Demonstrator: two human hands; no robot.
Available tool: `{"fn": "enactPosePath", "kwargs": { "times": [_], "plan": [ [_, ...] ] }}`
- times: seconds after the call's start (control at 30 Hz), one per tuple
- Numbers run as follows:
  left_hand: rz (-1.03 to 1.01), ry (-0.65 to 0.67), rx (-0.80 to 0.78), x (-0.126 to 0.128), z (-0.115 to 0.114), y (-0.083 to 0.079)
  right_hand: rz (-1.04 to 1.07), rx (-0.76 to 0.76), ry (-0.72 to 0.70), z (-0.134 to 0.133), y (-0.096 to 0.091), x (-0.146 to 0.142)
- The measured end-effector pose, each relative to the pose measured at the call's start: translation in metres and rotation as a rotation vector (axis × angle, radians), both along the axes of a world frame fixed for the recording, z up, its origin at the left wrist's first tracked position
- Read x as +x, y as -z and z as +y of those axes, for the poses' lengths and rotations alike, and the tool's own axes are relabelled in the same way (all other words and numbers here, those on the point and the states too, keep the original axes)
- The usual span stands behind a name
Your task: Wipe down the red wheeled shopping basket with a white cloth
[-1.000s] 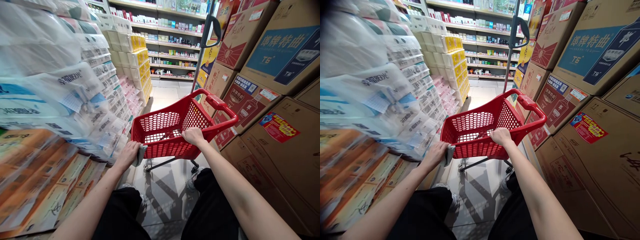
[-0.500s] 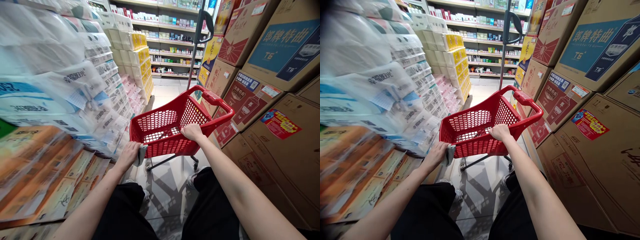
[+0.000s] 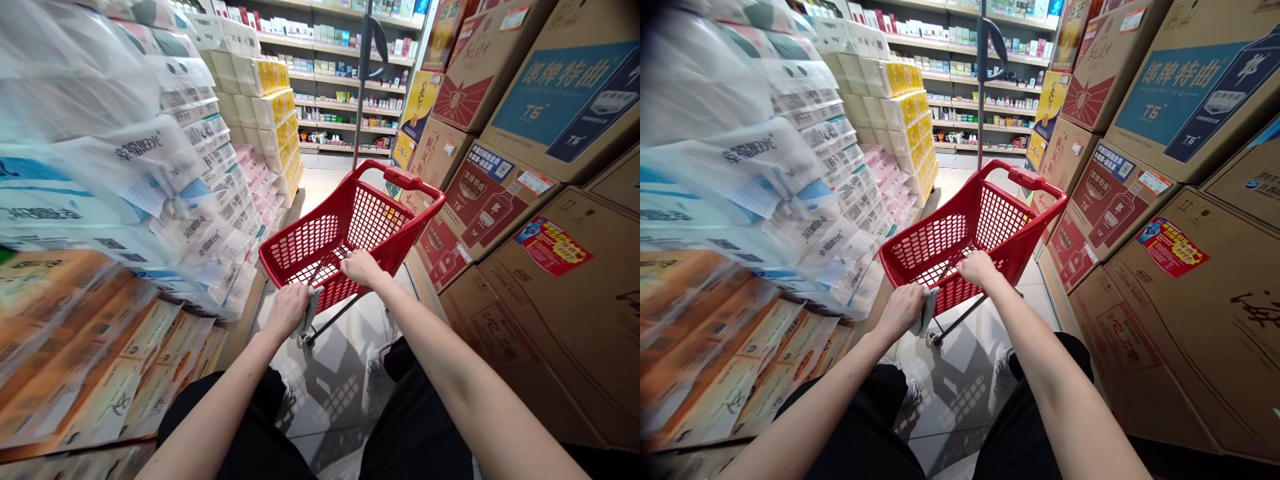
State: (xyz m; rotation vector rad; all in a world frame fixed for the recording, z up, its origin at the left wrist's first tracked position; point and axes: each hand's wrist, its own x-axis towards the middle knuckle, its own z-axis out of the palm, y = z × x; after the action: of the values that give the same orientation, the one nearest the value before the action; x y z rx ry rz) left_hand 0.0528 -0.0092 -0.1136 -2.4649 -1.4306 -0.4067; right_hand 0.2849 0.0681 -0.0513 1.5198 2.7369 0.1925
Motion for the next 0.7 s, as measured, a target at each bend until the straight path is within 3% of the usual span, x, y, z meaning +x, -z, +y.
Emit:
{"fn": "enactPosePath", "kwargs": {
  "times": [0.1,0.23,0.47,0.7],
  "plan": [
    [-0.031,0.001,0.019,0.022,-0.003,0.003,0.02,0.001,-0.026,-0.003,0.01,-0.015],
    [-0.05,0.098,-0.004,0.029,-0.008,0.003,0.043,0.012,-0.08,0.002,0.012,-0.002],
    [-0.047,0.238,-0.037,-0.005,-0.009,0.004,0.06,0.038,-0.157,0.006,0.012,0.014],
    [-0.085,0.164,-0.008,-0.033,-0.002,0.011,0.104,0.032,-0.11,0.005,0.014,0.006]
  ]
}}
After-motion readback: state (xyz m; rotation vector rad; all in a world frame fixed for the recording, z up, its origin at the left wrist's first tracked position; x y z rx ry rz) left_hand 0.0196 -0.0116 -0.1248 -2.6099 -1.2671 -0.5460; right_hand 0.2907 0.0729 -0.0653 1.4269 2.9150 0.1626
